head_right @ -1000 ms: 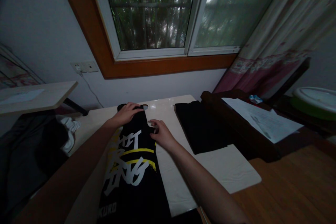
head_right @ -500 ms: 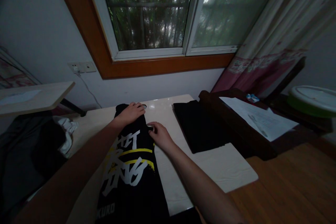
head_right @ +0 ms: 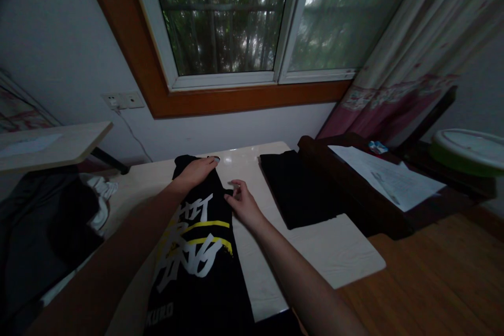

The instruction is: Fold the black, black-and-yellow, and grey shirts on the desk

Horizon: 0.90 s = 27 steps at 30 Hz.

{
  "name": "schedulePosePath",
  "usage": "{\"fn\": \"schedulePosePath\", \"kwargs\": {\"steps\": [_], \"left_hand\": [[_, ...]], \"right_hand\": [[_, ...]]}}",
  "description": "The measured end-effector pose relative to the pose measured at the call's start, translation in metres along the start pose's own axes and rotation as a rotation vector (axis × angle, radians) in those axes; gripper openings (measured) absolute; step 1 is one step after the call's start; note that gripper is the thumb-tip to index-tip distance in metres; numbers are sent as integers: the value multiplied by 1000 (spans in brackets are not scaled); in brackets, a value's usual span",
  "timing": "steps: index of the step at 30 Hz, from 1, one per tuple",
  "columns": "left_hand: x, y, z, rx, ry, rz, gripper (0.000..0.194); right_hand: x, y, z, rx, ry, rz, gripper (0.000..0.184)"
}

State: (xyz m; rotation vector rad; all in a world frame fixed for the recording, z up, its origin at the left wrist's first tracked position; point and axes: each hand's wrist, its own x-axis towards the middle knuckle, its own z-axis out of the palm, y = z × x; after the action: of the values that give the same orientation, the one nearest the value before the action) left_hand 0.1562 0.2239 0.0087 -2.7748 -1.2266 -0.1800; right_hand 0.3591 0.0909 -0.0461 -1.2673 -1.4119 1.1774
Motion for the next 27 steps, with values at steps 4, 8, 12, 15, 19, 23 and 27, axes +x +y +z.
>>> {"fn": "schedulePosePath", "kwargs": {"steps": [4,8,12,15,19,23,27], "left_hand": [[2,0,7,-14,-4,-23,29],[3,2,13,-29,4,-36,29],[3,8,18,-52,27,-63,38],[1,12,20,-66,55,-80,46],[-8,13,21,-196,170,-109,49],[-26,3,23,-295,270,-67,42],[-41,-14,30,-270,204,10,35]], "right_hand": [[-11,-5,1,98,-75,110,84],[-21,-8,-4,86,-111,141,92],[-27,-7,-17,-113,-65,23,94],[-30,-8,-26,-294,-37,-103,91],[-36,-14,-30,-403,-31,-138,77],[-38,-27,-25,-498,54,-292,48],[-38,-38,-12,-643,-16,-472,37]]}}
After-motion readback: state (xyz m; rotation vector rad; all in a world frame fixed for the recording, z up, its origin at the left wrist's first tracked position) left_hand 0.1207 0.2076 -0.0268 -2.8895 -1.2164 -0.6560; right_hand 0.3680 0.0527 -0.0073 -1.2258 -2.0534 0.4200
